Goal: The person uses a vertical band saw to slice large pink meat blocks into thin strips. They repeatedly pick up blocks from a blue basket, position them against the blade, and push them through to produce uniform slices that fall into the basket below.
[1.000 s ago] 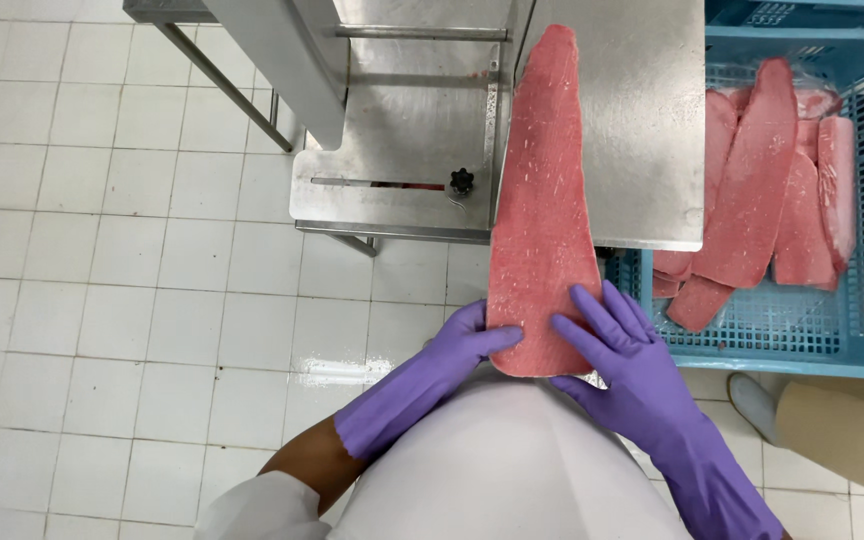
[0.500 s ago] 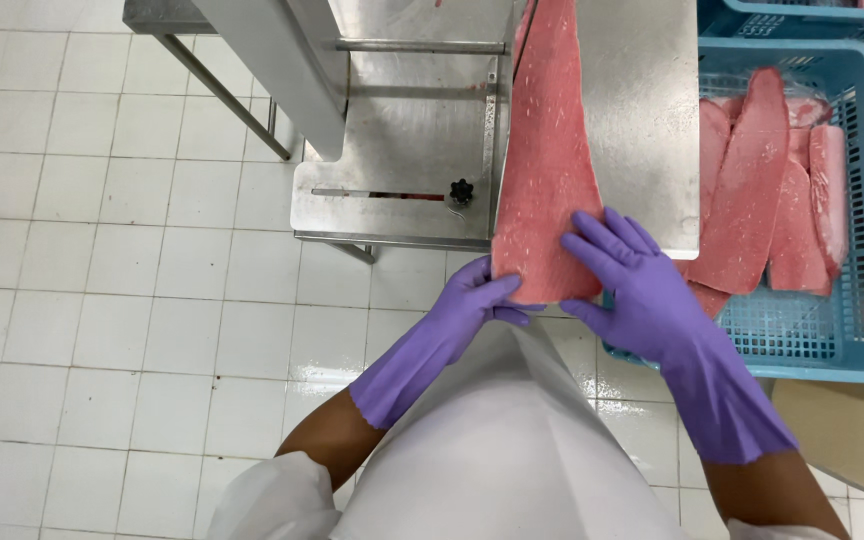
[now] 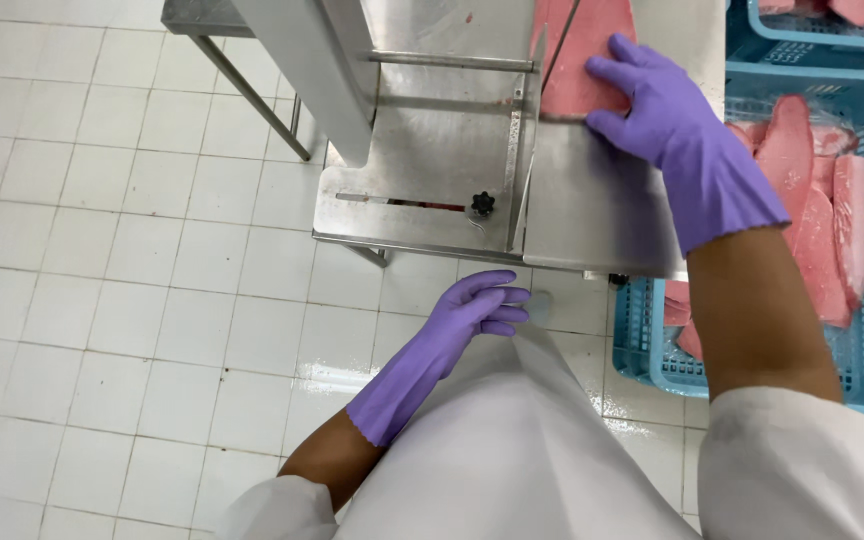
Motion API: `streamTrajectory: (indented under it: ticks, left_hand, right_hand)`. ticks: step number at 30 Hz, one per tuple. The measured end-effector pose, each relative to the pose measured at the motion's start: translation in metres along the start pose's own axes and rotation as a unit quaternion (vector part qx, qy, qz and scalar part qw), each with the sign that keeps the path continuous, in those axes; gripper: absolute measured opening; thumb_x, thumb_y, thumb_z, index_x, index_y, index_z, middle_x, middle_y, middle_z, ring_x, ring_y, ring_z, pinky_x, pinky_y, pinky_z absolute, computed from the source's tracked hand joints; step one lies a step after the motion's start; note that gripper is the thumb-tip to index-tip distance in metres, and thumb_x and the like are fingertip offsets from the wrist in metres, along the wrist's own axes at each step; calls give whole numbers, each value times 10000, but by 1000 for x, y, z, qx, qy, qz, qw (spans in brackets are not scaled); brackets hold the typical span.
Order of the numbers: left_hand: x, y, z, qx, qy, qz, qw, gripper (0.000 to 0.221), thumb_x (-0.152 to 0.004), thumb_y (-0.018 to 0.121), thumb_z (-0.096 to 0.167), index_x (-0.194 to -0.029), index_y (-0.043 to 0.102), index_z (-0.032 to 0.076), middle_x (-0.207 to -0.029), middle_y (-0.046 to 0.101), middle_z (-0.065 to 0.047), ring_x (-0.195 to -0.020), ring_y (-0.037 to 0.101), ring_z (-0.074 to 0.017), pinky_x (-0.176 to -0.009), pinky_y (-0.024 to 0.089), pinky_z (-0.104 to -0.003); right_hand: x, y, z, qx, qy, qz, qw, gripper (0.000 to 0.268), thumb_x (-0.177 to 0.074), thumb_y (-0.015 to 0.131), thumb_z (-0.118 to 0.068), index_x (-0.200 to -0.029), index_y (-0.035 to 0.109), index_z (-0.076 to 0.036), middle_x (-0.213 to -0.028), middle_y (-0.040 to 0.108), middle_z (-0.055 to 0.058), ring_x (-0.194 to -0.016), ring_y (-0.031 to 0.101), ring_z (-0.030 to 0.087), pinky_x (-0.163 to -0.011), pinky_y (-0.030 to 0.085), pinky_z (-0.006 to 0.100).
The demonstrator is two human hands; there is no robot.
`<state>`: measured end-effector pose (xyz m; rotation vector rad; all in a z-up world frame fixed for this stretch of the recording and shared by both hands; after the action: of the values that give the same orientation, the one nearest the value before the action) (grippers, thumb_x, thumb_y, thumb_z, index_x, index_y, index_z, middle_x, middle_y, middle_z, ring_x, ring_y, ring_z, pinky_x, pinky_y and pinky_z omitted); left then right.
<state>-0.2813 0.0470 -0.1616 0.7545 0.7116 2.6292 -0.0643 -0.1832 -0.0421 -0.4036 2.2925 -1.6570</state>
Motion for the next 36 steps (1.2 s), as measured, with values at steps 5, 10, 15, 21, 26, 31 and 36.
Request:
streamTrajectory:
  ticks: [5,10,15,21,26,31,36]
  left_hand:
    - [-1,2,13,-17,-11,20,1000,319,-994,568,117,-1300,623,44,-1190,738,-206,-961,749,-302,-807,623,-376]
    - [-17,19,8,-31,-29,-8,999,437,-958,600,292,-1299,579,21,-1244,717,-223,-997,741,-322,-775,627,-376]
    - [-29,53,6,-37,-46,-70,996,700,-906,538,568,-1300,550,-11,-1370,659,-222,-1091,716,-343,-778,630,-390]
    - [9,63,-25,-114,-166,-46,978,495,-851,689,253,-1303,634,60,-1325,685,-171,-1200,667,-373,-1047,560,-533]
    - [56,31,-74,-39,-104,-36,993,438,-791,784,118,-1221,735,50,-1192,761,-113,-1021,729,-229,-941,609,-396]
    - [43,24,-71,-32,-70,-26,997,461,-817,766,157,-1253,702,22,-1201,749,-106,-1023,713,-200,-935,593,-369]
    - [14,34,-33,20,1,-15,1000,329,-880,807,115,-1141,665,-25,-908,737,-182,-752,769,-299,-639,655,-476]
  right_hand:
    - [-32,7,32,25,0,12,1000,762,-864,644,-376,-1553,523,-75,-1626,373,265,-1428,402,454,-1173,306,466]
    - [52,-25,-44,7,67,-58,996,740,-909,639,-324,-1579,437,-83,-1667,279,250,-1476,321,456,-1218,238,521]
    - [175,7,-82,23,-1,15,1000,704,-878,669,-378,-1527,521,-148,-1650,366,230,-1450,392,479,-1218,280,562]
    - [293,46,-137,4,-48,125,991,628,-805,812,-343,-1396,628,-241,-1597,491,69,-1439,515,428,-1152,470,580]
    - [323,62,-163,-68,-85,93,990,604,-815,834,-357,-1350,622,-175,-1552,521,73,-1423,507,431,-1198,407,562]
    - [305,60,-154,-92,-114,111,983,647,-825,842,-351,-1389,600,-147,-1545,528,70,-1412,538,374,-1211,413,538]
    - [245,46,-128,-48,-95,138,985,711,-636,909,-360,-1294,713,-174,-1419,647,109,-1310,581,416,-1106,469,553]
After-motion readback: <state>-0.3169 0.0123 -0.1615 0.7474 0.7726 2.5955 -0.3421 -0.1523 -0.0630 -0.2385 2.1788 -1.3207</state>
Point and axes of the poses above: each hand's wrist, its own x-axis away from the middle knuckle, its own y-axis out of the palm, z = x × y, the point moved 7 cm from there along -x, towards the middle knuckle
